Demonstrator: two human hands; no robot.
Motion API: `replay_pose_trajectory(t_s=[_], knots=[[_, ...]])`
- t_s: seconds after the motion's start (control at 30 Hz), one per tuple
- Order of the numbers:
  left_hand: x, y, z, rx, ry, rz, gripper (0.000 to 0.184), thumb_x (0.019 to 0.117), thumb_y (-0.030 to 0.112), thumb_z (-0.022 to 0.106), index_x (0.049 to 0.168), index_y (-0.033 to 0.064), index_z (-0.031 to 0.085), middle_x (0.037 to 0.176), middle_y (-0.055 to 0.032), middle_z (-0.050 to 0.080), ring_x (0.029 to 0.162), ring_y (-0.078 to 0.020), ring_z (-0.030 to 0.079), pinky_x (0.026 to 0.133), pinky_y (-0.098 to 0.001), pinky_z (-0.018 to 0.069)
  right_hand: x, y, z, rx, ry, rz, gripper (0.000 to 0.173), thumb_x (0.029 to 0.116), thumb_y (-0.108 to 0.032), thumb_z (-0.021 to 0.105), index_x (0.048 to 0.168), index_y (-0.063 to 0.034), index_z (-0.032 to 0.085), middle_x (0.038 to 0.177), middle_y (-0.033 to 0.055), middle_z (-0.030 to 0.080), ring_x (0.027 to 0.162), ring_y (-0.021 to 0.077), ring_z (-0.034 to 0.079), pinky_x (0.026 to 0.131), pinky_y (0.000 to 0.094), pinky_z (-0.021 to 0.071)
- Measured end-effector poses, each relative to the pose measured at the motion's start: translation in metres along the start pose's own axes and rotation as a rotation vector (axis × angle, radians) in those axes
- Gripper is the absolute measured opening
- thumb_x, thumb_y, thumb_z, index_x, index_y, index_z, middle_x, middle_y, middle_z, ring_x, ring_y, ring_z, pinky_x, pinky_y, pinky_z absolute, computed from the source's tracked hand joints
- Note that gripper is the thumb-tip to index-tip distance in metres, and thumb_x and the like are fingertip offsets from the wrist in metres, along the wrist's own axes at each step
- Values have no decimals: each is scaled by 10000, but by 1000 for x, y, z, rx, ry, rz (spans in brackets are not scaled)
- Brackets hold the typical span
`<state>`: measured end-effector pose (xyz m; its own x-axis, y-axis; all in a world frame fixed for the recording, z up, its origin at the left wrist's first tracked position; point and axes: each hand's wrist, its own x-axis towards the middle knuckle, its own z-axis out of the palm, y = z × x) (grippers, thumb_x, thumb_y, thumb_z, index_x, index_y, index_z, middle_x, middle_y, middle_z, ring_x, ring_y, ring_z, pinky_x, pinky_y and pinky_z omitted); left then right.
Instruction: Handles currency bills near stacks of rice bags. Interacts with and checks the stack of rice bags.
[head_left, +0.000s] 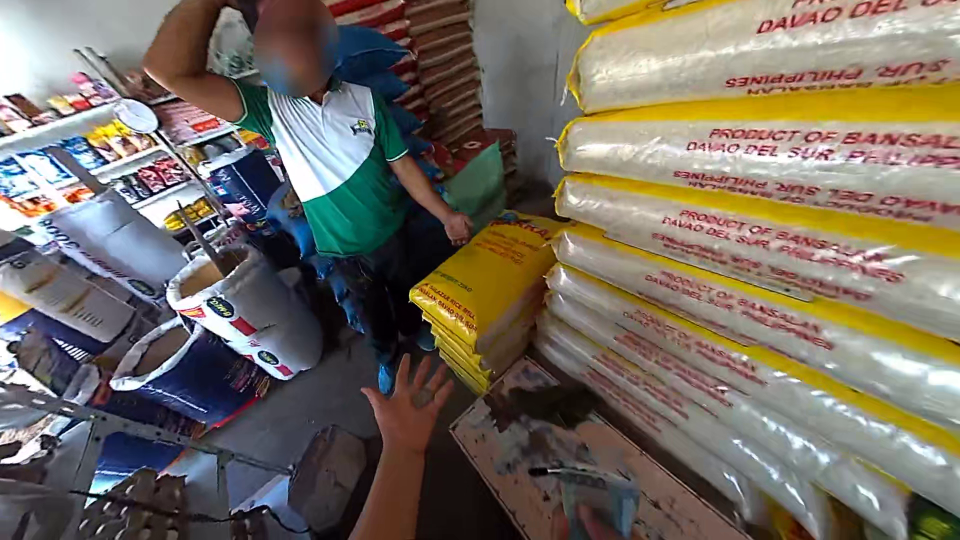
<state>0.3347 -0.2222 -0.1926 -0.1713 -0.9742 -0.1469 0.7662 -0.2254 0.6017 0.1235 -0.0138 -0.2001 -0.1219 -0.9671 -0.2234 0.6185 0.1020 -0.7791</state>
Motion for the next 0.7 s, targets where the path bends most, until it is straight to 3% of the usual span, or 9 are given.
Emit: replay_pose_trajectory(t_s=[0.2,0.3,0.37,0.5,0.7], knots=[[6,-23,38,-22,-59,-66,1127,785,910,-127,1644,205,63,1593,-248,381,1345,-430,546,989,-534,549,-31,-27,-12,25,112,-161,223,1054,-99,384,1150,-81,585,866,23,765,791,138,744,796,319,627],[1,-41,71,-20,-48,-66,1104,807,890,-121,1644,192,52,1598,-254,361,1349,-426,541,1000,-535,545,-44,-32,-22,78,65,-221,173,1047,-160,521,1140,-95,652,884,52,768,806,153,745,798,323,628],[2,-49,84,-22,-39,-67,1105,803,905,-108,1646,226,113,1598,-229,377,1349,-419,541,1018,-553,531,-44,-29,-27,107,45,-241,181,1030,-193,574,1147,-83,658,883,66,760,796,157,742,785,321,630],[19,-46,98,-29,-131,-64,1141,758,938,-116,1645,271,151,1615,-202,365,1370,-425,519,1029,-560,521,-32,-27,-26,161,51,-241,217,997,-243,645,1141,-82,662,866,80,758,782,160,744,767,318,634],[83,-34,85,-16,-184,-26,1119,752,919,-153,1651,296,88,1645,-182,324,1412,-408,483,1073,-550,493,4,-31,-18,165,61,-280,239,986,-287,673,1139,-104,695,886,77,764,805,147,747,780,304,631]])
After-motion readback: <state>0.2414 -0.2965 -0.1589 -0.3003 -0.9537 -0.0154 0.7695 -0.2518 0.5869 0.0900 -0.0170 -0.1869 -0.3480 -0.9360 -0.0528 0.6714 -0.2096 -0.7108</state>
